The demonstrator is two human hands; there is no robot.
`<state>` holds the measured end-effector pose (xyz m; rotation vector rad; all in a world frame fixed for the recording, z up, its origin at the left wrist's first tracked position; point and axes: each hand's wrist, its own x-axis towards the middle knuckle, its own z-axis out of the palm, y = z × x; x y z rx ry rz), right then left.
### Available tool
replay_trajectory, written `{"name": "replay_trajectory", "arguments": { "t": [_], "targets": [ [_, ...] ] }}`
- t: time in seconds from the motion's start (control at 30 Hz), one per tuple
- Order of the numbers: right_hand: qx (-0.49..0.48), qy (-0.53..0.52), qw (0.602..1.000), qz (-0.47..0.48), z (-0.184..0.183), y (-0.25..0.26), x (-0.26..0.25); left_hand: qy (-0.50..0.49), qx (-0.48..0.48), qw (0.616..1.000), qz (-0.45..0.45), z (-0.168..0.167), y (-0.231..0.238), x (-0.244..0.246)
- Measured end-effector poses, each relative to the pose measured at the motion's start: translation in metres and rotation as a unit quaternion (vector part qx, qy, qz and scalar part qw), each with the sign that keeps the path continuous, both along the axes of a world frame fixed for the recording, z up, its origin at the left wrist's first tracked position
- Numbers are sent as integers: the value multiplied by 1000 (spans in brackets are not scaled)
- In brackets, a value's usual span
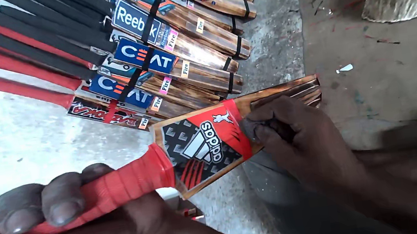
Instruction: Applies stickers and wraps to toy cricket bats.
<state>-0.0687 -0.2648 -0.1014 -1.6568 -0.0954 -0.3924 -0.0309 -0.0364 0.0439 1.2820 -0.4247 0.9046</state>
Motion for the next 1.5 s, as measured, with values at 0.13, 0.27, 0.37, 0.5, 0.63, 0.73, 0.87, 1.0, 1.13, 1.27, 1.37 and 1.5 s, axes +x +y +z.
{"name": "replay_trajectory", "arguments": {
  "t": [0.13, 0.27, 0.37, 0.5, 0.63, 0.73, 0.87, 1.0, 1.13, 1.27, 1.37, 1.5],
  "targets": [
    [-61, -40, 997, -33, -8, 10, -6, 34, 29, 998, 49, 5, -14, 0],
    [-144, -65, 986, -44, -14, 19, -17, 34, 20, 998, 51, 3, -2, 6],
    [-195, -49, 979, 28, -21, 12, -28, 33, -5, 997, 71, 6, -12, 12],
    [-133, -39, 990, -5, -23, -17, -24, 17, 45, 988, 143, 0, -25, 17],
    [-114, -59, 991, -41, -13, -23, -5, -25, 17, 985, 167, -2, -41, 31],
    [-125, -103, 983, -88, -4, -10, 10, -19, 28, 982, 188, -1, -39, 30],
    [-209, -111, 971, -27, -13, 11, 4, -15, 45, 979, 198, -4, -36, 28],
    [-174, -56, 982, 57, -34, -6, -16, 3, 32, 998, 56, -3, -13, 25],
    [-94, -50, 994, 36, -19, -39, 2, -10, -32, 984, -174, -4, 7, 19],
    [-162, -147, 976, 8, 6, -35, 34, -41, -49, 977, -204, -2, -3, 14],
    [-238, -197, 951, 18, 29, -30, 57, -46, -43, 975, -214, -1, -5, 9],
    [-308, -179, 933, 56, 29, -20, 46, -38, -42, 978, -202, -1, -6, 9]
  ]
}}
